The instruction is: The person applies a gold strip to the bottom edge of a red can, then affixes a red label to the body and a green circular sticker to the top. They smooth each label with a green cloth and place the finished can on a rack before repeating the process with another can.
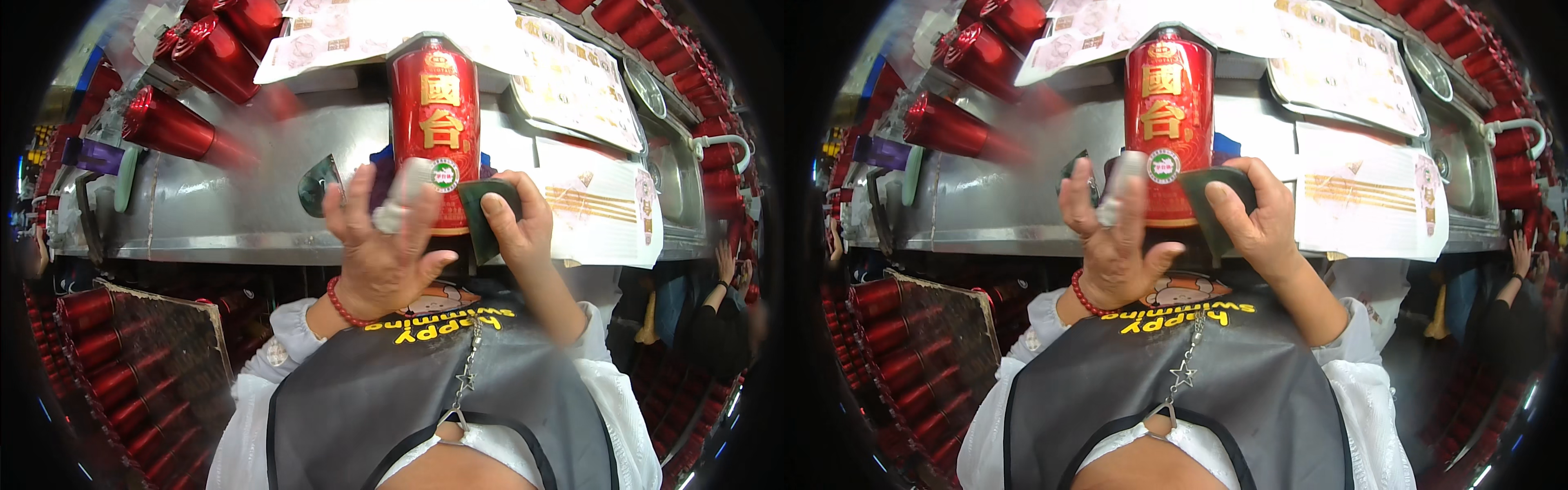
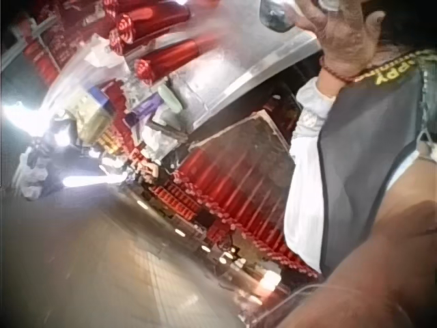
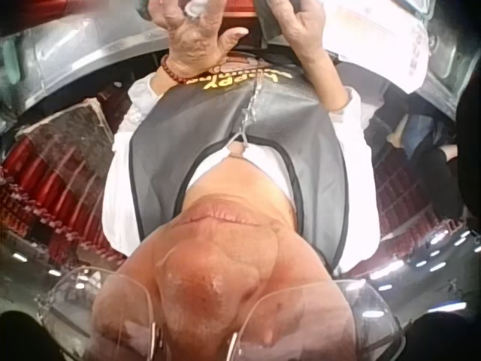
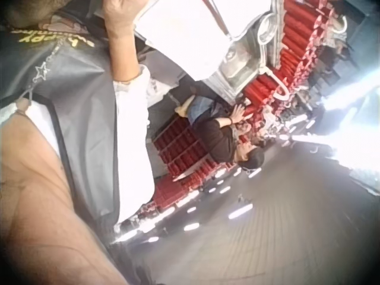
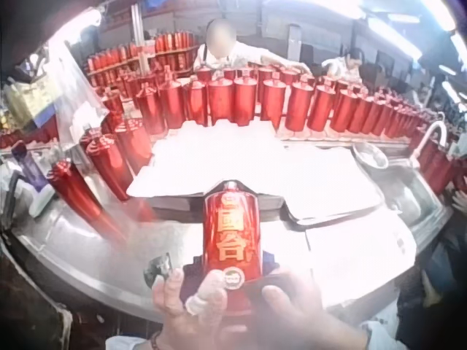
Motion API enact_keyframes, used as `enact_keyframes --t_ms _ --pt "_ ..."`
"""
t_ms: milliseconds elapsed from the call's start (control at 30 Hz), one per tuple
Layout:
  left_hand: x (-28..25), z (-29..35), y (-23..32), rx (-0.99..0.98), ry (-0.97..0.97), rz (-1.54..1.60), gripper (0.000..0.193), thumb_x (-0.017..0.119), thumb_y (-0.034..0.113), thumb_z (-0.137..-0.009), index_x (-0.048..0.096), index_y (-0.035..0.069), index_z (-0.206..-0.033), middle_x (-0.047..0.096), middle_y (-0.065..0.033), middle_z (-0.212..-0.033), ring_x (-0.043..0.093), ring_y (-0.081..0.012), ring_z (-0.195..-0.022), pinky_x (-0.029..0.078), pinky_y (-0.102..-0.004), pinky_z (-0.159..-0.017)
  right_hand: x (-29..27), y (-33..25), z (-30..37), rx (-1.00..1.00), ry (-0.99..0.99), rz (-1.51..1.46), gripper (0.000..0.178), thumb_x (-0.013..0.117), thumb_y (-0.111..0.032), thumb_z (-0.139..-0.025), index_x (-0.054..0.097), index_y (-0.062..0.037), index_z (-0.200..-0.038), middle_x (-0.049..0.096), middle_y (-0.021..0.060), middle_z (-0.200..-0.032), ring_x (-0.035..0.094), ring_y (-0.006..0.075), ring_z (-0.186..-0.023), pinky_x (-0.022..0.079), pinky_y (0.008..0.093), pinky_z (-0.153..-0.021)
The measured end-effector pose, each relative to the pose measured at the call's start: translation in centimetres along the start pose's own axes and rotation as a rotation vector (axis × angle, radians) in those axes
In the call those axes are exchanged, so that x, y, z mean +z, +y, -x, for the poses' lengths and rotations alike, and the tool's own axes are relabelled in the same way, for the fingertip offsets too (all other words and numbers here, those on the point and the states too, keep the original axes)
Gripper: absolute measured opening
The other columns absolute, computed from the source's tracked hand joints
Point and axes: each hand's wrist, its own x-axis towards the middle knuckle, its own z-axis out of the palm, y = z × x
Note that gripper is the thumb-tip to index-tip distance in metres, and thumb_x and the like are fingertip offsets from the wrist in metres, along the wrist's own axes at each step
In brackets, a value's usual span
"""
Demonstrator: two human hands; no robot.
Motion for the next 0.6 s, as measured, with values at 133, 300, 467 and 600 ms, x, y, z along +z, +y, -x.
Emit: enact_keyframes --t_ms 133,300,467,600 --pt "0.7 0.7 -0.6 -0.077 -0.063 0.024 0.076 0.060 0.049 -0.098 0.042 0.004 -0.156 0.049 -0.0183 -0.153 0.027 -0.0414 -0.148 0.008 -0.0573 -0.118 -0.1 0.3 0.0 0.004 -0.013 -0.023 0.024 0.070 -0.023 -0.097 0.063 -0.0008 -0.103 0.068 0.0059 -0.080 0.062 0.0100 -0.071 0.051 0.0260 -0.065" --pt "0.8 1.4 -2.0 -0.158 -0.113 0.039 0.079 0.063 0.044 -0.097 0.037 0.001 -0.157 0.047 -0.0196 -0.155 0.027 -0.0427 -0.148 0.011 -0.0585 -0.117 -1.0 -0.3 -0.9 -0.136 -0.048 0.074 0.016 0.073 -0.014 -0.093 0.067 -0.0017 -0.101 0.067 0.0069 -0.079 0.063 0.0135 -0.068 0.050 0.0281 -0.062" --pt "0.9 1.4 -2.3 0.010 0.055 0.060 0.067 0.067 0.039 -0.095 0.048 0.006 -0.151 0.051 -0.0196 -0.150 0.027 -0.0434 -0.147 0.012 -0.0591 -0.117 -2.0 -4.0 -3.7 -0.762 -0.155 0.485 0.026 0.078 -0.010 -0.075 0.072 -0.0089 -0.101 0.061 0.0030 -0.087 0.058 0.0214 -0.078 0.045 0.0361 -0.071" --pt "0.0 1.4 -2.9 0.102 -0.026 0.070 0.051 0.058 0.043 -0.101 0.058 0.015 -0.144 0.055 -0.0132 -0.147 0.030 -0.0406 -0.146 0.011 -0.0580 -0.119 -2.3 -3.7 -2.0 -0.794 -0.382 0.348 0.025 0.078 -0.018 -0.076 0.071 -0.0092 -0.098 0.060 0.0033 -0.089 0.056 0.0234 -0.078 0.044 0.0369 -0.075"
